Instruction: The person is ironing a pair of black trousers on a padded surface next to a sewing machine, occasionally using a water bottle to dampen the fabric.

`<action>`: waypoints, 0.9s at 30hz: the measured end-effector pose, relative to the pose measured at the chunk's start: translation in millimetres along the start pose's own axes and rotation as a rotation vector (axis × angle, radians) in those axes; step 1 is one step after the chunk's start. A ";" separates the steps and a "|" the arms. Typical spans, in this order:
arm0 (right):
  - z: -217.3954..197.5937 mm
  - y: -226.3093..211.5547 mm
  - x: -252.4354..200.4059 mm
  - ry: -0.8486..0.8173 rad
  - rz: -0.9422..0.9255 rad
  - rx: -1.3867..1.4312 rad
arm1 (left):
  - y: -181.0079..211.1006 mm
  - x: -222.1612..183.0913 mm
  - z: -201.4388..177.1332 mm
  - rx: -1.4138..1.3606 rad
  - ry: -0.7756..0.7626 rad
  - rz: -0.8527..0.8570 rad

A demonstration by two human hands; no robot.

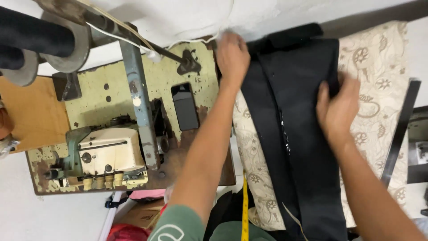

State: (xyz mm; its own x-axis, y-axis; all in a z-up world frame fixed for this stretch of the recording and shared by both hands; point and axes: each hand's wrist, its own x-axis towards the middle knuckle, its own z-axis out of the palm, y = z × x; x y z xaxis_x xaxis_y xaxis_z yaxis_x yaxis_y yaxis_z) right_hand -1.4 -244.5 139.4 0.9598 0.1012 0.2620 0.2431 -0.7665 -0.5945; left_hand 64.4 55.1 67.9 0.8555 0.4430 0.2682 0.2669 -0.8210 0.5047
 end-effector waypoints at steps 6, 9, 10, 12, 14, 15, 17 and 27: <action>-3.1 -17.1 -74.9 0.004 -0.192 -0.063 | 36.2 -46.5 -34.4 -0.193 -0.240 -0.187; 25.3 -37.9 -40.0 -0.084 -0.128 0.067 | 44.8 -59.5 -42.5 -0.217 -0.260 -0.370; 39.0 -45.0 -15.2 -0.100 -0.200 0.104 | 46.3 -64.2 -39.9 -0.232 -0.123 -0.293; 74.8 -50.5 39.9 -0.100 -0.283 0.147 | 46.0 -59.0 -28.4 -0.245 0.029 -0.201; 114.2 -43.9 82.2 -0.347 -0.160 -0.024 | 40.4 -61.3 -12.1 -0.254 0.053 -0.177; 109.6 -57.2 91.5 -0.352 -0.157 -0.024 | 43.3 -57.2 -16.2 -0.252 0.049 -0.181; 101.3 -85.3 116.1 -0.774 0.138 -0.094 | 49.4 -43.4 -23.9 -0.465 -0.154 -0.392; 87.3 -102.9 139.8 -0.878 0.175 -0.069 | 58.4 3.4 -61.6 -0.434 -0.642 -0.651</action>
State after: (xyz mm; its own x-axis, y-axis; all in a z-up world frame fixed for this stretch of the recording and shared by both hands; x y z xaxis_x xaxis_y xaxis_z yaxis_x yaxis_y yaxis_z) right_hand 120.0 -96.1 170.9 0.7510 0.4060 -0.5207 0.1014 -0.8502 -0.5167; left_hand 55.6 30.8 148.9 0.7123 0.3756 -0.5930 0.6915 -0.2303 0.6847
